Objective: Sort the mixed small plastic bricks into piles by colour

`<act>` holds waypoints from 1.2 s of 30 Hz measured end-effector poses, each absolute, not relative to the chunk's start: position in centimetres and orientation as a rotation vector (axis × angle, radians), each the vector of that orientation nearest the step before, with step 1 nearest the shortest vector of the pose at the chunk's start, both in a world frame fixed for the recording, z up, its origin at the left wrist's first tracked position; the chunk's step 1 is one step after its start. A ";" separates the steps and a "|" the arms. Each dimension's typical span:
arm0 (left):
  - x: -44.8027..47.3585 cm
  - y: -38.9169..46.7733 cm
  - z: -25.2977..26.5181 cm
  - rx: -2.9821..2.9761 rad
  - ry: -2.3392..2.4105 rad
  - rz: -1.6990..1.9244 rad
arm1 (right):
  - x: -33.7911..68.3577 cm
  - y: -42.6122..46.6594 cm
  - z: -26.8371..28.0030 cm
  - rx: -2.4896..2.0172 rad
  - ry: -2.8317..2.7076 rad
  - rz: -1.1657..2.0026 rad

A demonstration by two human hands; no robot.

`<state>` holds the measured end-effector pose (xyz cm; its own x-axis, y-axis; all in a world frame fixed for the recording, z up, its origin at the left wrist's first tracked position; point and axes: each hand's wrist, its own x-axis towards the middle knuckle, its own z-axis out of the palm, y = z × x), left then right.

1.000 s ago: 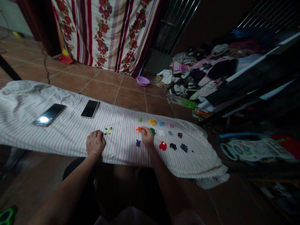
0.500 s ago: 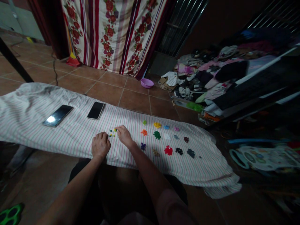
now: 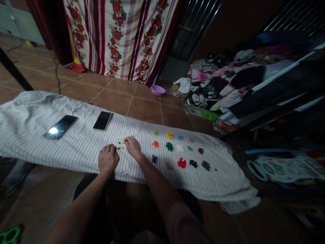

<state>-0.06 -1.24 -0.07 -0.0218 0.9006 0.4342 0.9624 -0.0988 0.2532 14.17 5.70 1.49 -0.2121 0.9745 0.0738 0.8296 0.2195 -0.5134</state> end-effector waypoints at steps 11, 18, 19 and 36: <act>-0.1 -1.3 0.0 -2.095 -1.996 -0.752 | 15.9 4.8 0.5 -1.621 -1.966 0.504; -0.1 -1.4 0.1 -2.111 -2.020 -0.726 | 20.5 3.3 1.0 -1.588 -1.785 0.459; 0.0 -1.4 0.1 -2.112 -2.025 -0.726 | 21.4 3.0 1.1 -1.591 -1.756 0.439; 0.0 -1.4 -0.1 -2.095 -2.011 -0.742 | 34.5 0.2 0.8 -1.849 -1.466 0.097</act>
